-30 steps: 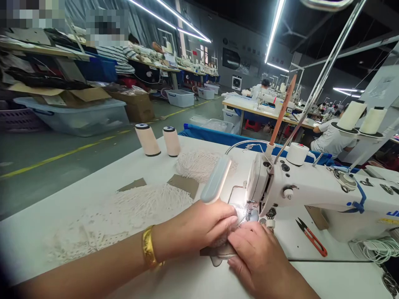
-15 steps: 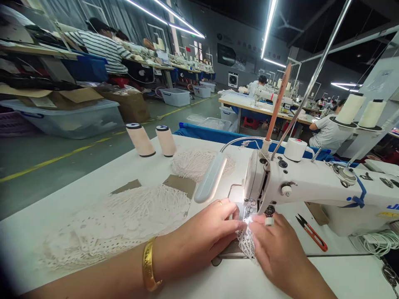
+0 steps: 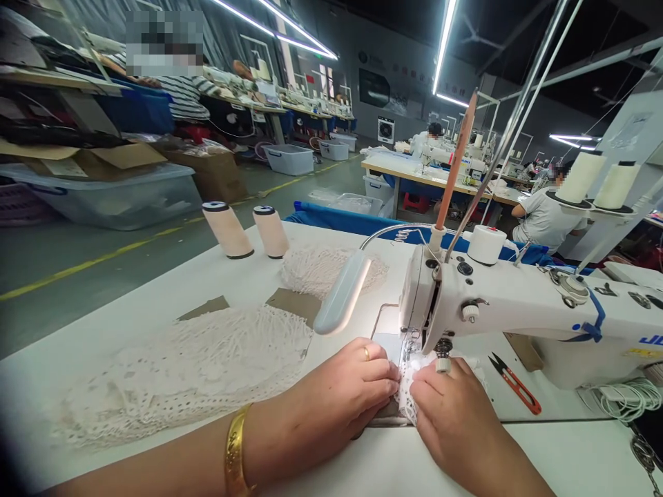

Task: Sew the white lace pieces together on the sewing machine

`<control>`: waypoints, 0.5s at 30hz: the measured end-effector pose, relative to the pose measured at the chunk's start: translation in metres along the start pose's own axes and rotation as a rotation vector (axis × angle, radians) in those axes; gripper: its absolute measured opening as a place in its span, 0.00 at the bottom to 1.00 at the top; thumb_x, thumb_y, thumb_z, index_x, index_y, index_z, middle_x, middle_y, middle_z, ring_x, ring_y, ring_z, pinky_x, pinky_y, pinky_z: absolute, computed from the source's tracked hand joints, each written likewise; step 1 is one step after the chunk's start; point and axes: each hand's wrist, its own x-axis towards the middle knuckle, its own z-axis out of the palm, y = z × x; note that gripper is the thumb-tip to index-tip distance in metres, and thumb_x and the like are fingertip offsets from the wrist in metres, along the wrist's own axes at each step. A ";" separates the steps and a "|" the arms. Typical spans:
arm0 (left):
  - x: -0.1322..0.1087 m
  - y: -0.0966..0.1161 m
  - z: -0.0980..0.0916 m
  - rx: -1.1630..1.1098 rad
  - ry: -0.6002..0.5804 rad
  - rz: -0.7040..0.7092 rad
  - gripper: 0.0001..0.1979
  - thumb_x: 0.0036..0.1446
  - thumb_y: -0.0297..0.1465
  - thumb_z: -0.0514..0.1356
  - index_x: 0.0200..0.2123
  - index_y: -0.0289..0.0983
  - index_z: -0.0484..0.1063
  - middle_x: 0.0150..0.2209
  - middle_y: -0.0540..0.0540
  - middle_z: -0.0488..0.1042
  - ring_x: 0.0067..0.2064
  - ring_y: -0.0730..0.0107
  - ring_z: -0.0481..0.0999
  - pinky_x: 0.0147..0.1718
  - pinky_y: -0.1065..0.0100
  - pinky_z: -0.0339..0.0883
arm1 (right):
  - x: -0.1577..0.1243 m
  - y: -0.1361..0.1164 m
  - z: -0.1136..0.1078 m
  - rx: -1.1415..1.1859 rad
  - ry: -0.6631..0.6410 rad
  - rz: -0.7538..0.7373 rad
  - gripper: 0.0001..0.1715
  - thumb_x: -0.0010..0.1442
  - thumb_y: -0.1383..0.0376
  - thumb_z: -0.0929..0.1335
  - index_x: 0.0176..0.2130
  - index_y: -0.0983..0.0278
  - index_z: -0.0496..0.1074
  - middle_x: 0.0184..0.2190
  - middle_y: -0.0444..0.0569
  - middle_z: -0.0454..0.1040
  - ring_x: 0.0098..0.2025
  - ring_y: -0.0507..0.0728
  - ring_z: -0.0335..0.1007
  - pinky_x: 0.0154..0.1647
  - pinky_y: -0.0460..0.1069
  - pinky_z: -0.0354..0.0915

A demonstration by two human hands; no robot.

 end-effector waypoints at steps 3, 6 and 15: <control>0.000 -0.001 0.000 0.012 -0.010 -0.004 0.09 0.60 0.19 0.61 0.29 0.38 0.70 0.31 0.48 0.74 0.34 0.63 0.68 0.38 0.61 0.59 | -0.001 0.002 0.003 -0.037 0.003 0.006 0.15 0.66 0.74 0.63 0.47 0.58 0.72 0.36 0.48 0.76 0.39 0.61 0.71 0.37 0.52 0.63; 0.001 -0.004 -0.001 0.019 -0.028 -0.014 0.09 0.59 0.20 0.61 0.29 0.38 0.69 0.32 0.48 0.75 0.35 0.63 0.68 0.38 0.61 0.59 | -0.001 0.005 0.004 -0.063 0.015 0.020 0.14 0.68 0.73 0.65 0.47 0.57 0.73 0.37 0.49 0.77 0.39 0.60 0.72 0.37 0.52 0.64; 0.004 -0.006 -0.002 0.010 0.030 0.014 0.10 0.62 0.19 0.60 0.30 0.37 0.72 0.34 0.46 0.76 0.37 0.63 0.70 0.39 0.61 0.61 | -0.001 0.007 0.008 -0.034 0.050 -0.009 0.21 0.65 0.77 0.62 0.52 0.60 0.72 0.49 0.53 0.78 0.48 0.63 0.71 0.42 0.55 0.65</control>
